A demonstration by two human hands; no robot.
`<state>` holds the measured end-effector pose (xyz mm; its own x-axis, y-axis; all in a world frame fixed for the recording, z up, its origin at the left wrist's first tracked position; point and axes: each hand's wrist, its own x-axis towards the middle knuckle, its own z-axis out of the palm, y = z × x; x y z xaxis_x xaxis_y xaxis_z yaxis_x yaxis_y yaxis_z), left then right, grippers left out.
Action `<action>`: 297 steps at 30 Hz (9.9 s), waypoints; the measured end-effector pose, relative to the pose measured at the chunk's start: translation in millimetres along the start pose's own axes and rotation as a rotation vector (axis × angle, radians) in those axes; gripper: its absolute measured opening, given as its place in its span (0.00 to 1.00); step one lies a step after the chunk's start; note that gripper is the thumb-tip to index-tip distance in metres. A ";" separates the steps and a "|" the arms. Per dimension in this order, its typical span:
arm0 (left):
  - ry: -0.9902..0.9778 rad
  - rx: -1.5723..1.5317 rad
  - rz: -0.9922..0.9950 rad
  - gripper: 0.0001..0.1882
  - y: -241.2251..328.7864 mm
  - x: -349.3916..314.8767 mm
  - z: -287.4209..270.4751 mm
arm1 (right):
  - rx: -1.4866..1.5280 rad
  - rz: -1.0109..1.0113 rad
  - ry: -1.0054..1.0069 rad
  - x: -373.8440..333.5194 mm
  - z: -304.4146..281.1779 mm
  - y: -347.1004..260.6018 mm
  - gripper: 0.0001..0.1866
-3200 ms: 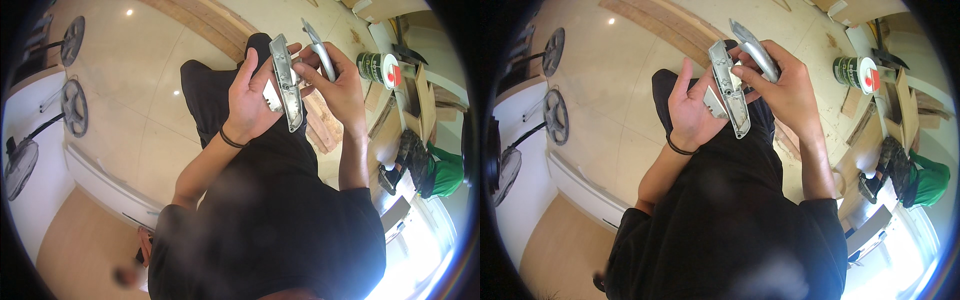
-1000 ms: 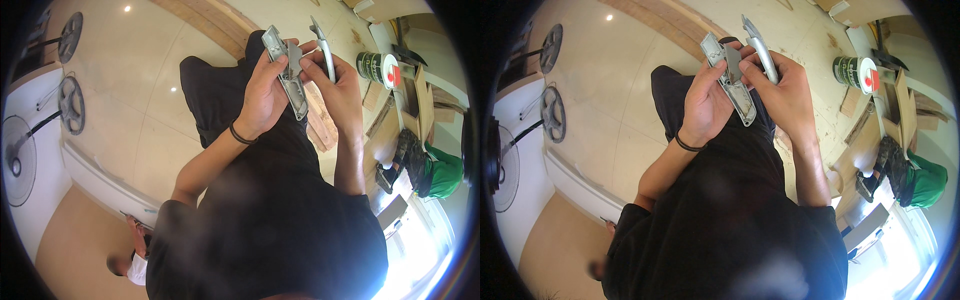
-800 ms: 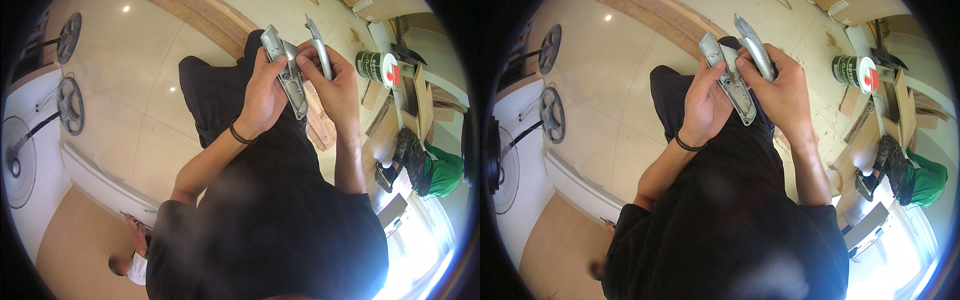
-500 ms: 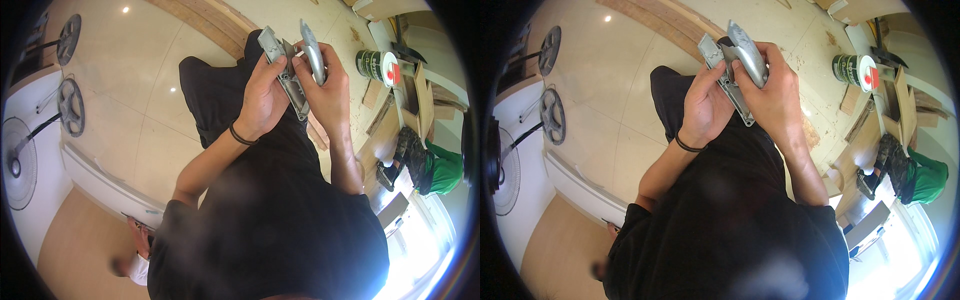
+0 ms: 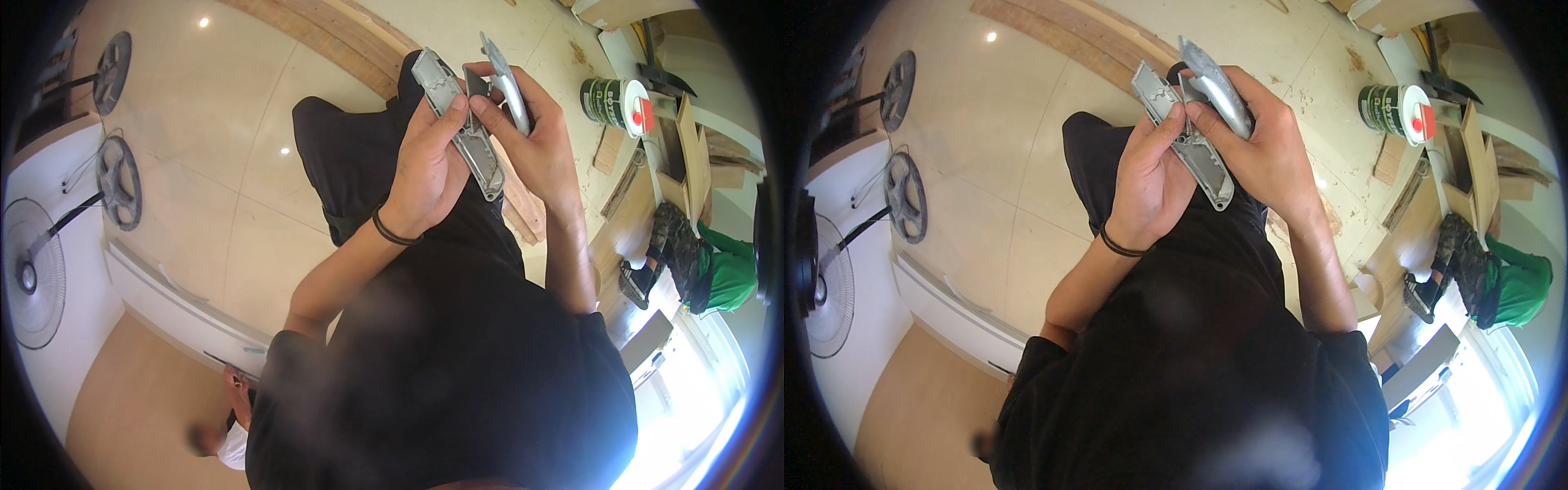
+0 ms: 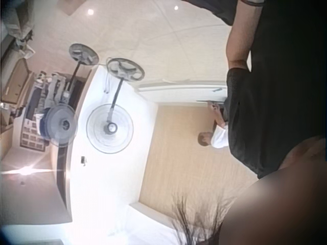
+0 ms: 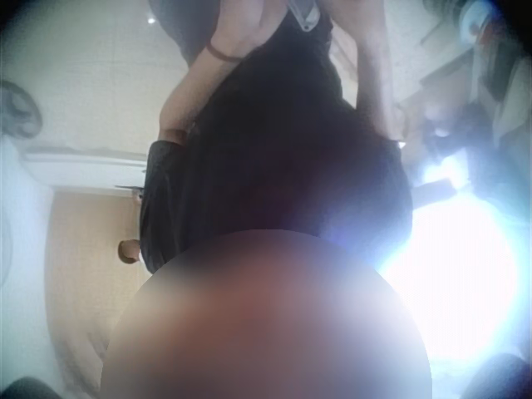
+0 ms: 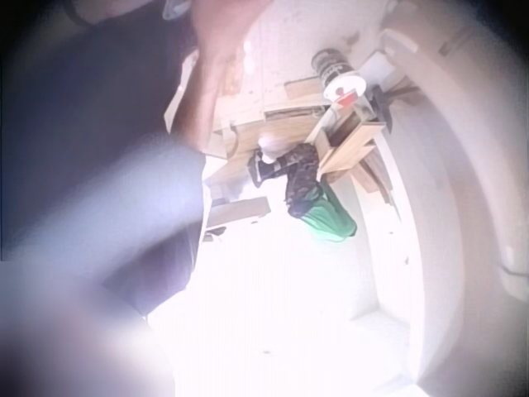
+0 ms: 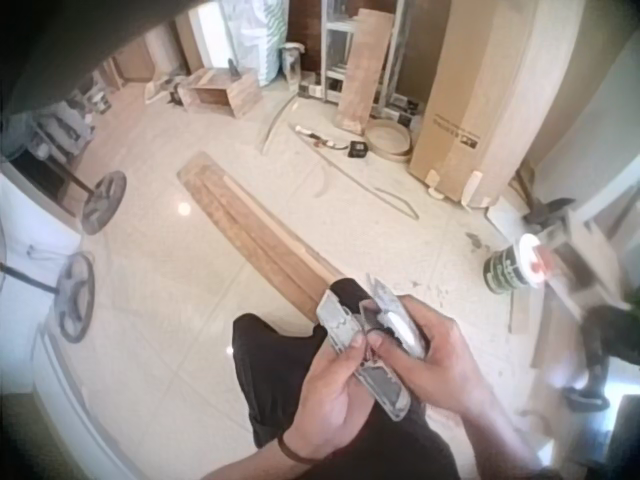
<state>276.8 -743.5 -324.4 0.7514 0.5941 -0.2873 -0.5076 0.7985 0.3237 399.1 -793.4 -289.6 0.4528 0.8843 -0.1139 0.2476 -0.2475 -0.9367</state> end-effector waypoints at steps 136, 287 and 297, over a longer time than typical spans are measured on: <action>0.145 0.743 0.039 0.11 28.5 -9.4 -19.1 | 0.190 0.188 -0.133 2.1 -8.3 16.0 0.14; 0.392 0.339 0.203 0.10 24.8 -32.4 -5.8 | 0.194 -0.399 -0.296 -8.9 24.7 41.5 0.15; 0.296 0.366 0.187 0.08 19.1 -52.1 0.2 | 0.270 -0.293 -0.281 -32.7 16.9 29.8 0.13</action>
<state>228.1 -759.2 -303.1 0.4830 0.7679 -0.4208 -0.4006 0.6211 0.6736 377.2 -823.0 -319.4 0.1391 0.9833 0.1169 0.0818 0.1062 -0.9910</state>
